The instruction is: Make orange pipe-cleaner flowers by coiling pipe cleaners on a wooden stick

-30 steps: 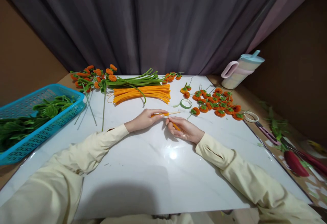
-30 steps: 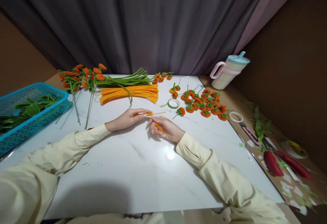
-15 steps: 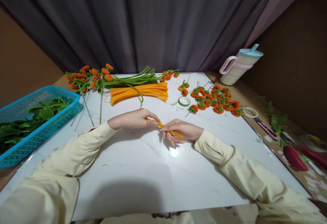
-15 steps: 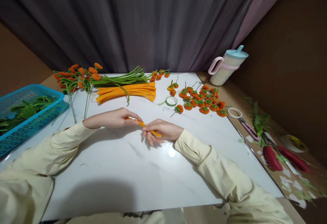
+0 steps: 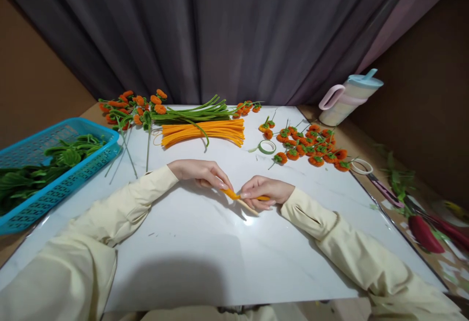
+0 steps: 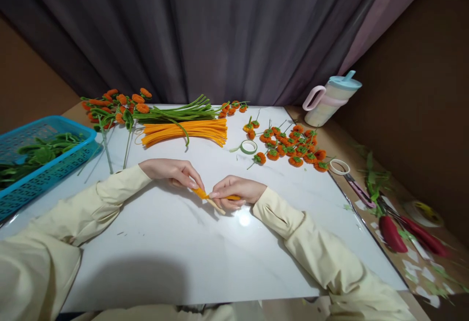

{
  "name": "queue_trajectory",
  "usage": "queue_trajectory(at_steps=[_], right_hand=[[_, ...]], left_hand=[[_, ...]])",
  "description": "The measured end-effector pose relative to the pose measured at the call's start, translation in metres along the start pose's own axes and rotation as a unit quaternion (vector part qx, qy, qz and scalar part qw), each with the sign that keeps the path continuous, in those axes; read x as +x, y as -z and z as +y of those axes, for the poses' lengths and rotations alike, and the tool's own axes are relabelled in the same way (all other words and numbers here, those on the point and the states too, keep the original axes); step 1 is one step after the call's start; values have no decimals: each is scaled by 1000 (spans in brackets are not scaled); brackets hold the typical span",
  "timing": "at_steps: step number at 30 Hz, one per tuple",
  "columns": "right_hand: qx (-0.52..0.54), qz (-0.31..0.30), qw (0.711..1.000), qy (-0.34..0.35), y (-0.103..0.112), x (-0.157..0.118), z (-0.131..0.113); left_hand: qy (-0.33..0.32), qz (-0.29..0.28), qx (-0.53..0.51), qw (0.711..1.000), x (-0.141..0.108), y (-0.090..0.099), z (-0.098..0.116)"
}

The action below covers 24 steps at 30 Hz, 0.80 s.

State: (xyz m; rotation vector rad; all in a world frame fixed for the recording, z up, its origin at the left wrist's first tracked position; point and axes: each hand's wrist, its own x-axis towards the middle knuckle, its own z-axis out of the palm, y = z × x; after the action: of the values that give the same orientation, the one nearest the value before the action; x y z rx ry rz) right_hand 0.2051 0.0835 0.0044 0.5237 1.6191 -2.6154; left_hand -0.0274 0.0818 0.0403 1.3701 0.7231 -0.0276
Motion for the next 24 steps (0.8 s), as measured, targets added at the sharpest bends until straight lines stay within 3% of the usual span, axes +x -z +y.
queue_trajectory(at_steps=[9, 14, 19, 24], right_hand=[[12, 42, 998, 51, 2, 1, 5], [33, 62, 992, 105, 3, 3, 7], [103, 119, 971, 179, 6, 9, 7], [154, 167, 959, 171, 9, 13, 6]], left_hand=[[-26, -9, -132, 991, 7, 0, -13], [-71, 25, -231, 970, 15, -4, -20], [-138, 142, -279, 940, 25, -9, -25], [-187, 317, -149, 918, 34, -18, -25]])
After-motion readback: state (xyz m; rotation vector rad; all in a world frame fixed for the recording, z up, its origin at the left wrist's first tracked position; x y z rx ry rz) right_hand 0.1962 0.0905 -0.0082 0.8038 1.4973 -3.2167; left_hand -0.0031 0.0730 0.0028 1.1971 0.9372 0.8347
